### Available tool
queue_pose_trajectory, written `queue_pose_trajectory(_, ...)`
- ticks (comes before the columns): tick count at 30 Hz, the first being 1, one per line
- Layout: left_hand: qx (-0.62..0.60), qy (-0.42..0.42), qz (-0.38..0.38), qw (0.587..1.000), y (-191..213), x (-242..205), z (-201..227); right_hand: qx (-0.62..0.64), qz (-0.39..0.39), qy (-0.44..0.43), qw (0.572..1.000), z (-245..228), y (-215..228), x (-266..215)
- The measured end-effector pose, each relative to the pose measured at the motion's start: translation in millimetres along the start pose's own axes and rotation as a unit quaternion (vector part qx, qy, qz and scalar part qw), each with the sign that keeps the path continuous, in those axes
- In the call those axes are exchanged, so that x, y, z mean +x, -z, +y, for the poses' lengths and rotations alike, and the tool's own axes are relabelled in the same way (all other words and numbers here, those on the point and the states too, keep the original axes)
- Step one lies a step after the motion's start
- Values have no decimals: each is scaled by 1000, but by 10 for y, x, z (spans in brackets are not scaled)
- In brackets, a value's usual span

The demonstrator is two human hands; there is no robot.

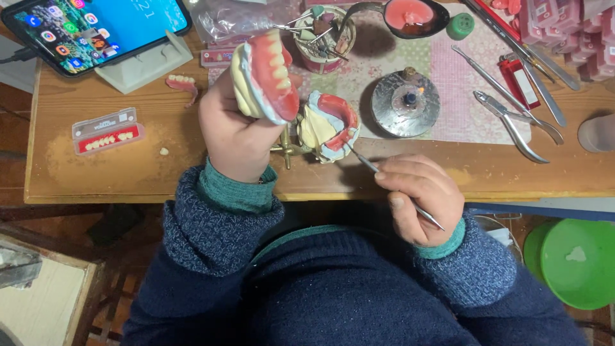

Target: The person is assembling a set of dentures. They use a metal tool to apply a pink substance to the denture base and then carefully place individual artificial teeth into the mold. The person repeatedly adjusts the teeth and the denture base to ensure proper alignment.

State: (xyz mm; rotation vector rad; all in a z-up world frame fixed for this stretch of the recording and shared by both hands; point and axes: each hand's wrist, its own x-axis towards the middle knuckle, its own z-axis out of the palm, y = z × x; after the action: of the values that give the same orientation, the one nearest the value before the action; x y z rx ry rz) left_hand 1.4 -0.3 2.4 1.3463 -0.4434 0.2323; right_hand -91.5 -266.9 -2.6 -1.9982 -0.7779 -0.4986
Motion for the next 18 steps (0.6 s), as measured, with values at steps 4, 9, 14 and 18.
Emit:
queue_pose_trajectory(4,1,-2,2,1000,-5,-6,8,-10,24,-21,999,-8,-12,-17)
queue_pose_trajectory(9,-2,2,5,1000,-10,-1,21,-21,-17,25,999,-6,5,32)
queue_pose_trajectory(14,-1,5,3,1000,-10,2,21,-31,5,1,1000,-20,-9,22)
queue_pose_trajectory(18,-5,8,0,1000,0,-10,2,-30,-9,14,999,-41,-9,69)
